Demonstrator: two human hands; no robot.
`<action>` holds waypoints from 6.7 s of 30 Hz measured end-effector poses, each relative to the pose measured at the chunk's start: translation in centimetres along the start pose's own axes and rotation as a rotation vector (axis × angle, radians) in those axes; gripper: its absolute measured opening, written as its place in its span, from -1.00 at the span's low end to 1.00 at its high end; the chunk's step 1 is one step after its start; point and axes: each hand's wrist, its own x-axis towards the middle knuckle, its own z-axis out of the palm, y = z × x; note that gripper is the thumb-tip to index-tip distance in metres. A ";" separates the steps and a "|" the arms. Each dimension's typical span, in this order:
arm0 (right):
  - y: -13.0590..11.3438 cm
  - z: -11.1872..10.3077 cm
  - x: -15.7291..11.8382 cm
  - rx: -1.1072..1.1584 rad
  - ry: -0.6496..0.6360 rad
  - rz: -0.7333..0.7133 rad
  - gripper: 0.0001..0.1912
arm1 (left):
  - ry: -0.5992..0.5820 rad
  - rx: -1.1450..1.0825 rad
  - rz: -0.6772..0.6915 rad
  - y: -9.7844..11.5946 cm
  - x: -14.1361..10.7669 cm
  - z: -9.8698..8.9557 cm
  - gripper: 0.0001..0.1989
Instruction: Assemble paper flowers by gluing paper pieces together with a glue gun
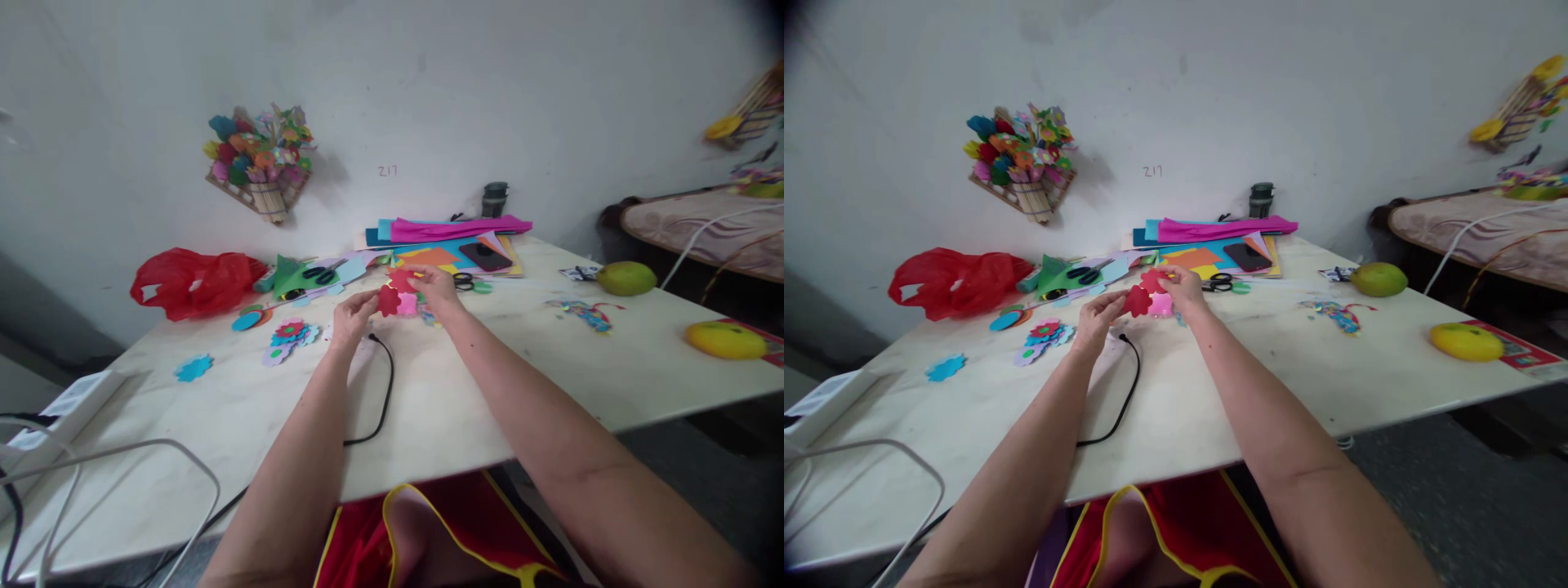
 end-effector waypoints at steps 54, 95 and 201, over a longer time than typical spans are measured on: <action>3.7 6.0 0.1 -1.495 -0.287 -0.356 -0.60 | 0.576 -0.112 0.044 -1.4 1.7 -1.0 -0.62; 1.5 2.9 -1.5 0.094 -0.533 0.123 -0.69 | 0.206 0.056 0.088 -0.6 1.1 -0.9 -0.76; -1.6 1.3 -0.5 -0.182 -0.555 -0.126 -0.82 | -0.060 -0.173 -0.195 0.3 0.5 -1.0 -0.57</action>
